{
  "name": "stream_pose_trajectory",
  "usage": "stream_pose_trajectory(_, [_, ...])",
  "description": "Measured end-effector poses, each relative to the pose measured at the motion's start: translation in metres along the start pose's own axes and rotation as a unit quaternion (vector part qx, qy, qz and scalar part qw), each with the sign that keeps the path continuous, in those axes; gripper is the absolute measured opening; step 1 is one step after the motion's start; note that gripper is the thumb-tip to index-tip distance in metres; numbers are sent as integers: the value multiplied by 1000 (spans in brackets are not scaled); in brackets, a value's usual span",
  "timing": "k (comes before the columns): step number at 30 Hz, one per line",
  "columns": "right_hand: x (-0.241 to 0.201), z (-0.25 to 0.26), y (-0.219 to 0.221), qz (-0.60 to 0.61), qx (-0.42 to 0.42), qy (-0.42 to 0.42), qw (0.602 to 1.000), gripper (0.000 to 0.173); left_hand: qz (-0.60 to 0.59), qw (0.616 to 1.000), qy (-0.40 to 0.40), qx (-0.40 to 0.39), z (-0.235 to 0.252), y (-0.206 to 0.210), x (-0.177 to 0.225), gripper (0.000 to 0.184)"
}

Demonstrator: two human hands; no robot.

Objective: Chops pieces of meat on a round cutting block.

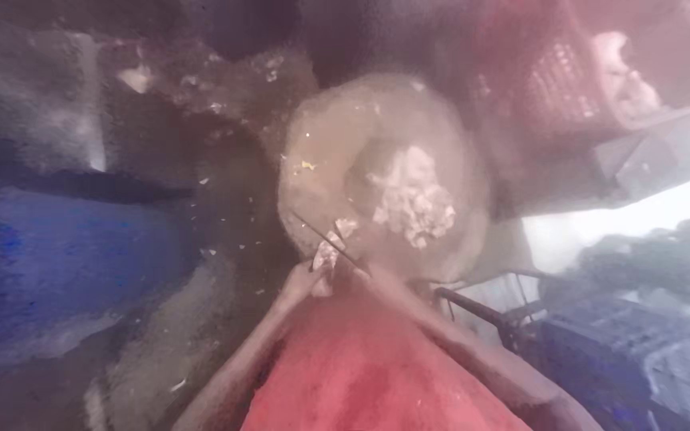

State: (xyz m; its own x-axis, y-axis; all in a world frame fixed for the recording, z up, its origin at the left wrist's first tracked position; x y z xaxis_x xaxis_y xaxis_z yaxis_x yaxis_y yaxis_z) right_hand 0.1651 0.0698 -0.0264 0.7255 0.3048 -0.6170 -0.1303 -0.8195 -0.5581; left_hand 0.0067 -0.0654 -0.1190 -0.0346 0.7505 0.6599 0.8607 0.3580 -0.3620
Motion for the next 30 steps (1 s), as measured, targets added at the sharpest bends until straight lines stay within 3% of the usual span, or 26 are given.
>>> stream_pose_trajectory(3, [52,13,13,41,-70,33,996,58,-50,998,-16,-37,-3,-5,8,45])
stream_pose_trajectory(5, [86,9,2,111,-60,85,988,56,-22,1000,13,-9,-11,-22,30,44])
stream_pose_trajectory(8, [104,-1,-38,94,103,133,981,52,183,973,118,82,-28,-34,89,64])
stream_pose_trajectory(10, [85,-9,-66,49,214,107,970,51,263,946,182,55,-23,-5,109,73])
stream_pose_trajectory(13, [61,-31,-75,94,298,47,949,52,241,937,248,43,1,25,110,47])
stream_pose_trajectory(15, [70,-44,-59,107,256,59,959,53,200,951,212,99,18,12,108,43])
stream_pose_trajectory(17, [98,-44,-31,56,139,132,980,55,176,966,140,128,34,-4,97,47])
stream_pose_trajectory(18, [113,-41,-17,51,88,158,982,60,158,975,103,113,43,-5,87,48])
stream_pose_trajectory(20, [116,-33,-16,61,74,165,982,63,64,996,44,51,55,5,73,42])
stream_pose_trajectory(22, [74,-37,-36,84,92,124,984,58,-72,997,-11,-17,47,22,64,38])
stream_pose_trajectory(24, [10,-42,-71,125,130,47,983,54,-137,989,-32,-35,44,34,67,37])
stream_pose_trajectory(27, [-63,-55,-102,173,258,-203,929,69,-127,991,-34,-40,41,42,68,32])
stream_pose_trajectory(29, [-60,-47,-89,153,291,-262,907,76,-122,991,-40,-33,34,39,72,30])
stream_pose_trajectory(30, [-41,-37,-72,116,270,-229,928,70,-126,991,-43,-24,33,37,74,29])
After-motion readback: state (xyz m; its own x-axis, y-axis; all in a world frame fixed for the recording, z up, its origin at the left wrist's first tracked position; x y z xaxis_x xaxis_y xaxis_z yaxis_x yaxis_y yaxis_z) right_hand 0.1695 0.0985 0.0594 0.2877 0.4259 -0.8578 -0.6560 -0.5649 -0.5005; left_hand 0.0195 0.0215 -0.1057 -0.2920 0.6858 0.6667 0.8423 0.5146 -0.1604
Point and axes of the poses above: each hand's wrist, its own z-axis towards the middle knuckle, its own y-axis out of the palm, x = y × z, the point moved 8 cm from there along z, towards the middle knuckle, and after that the axes turned 11 degrees about x, right-handed, at the moved point
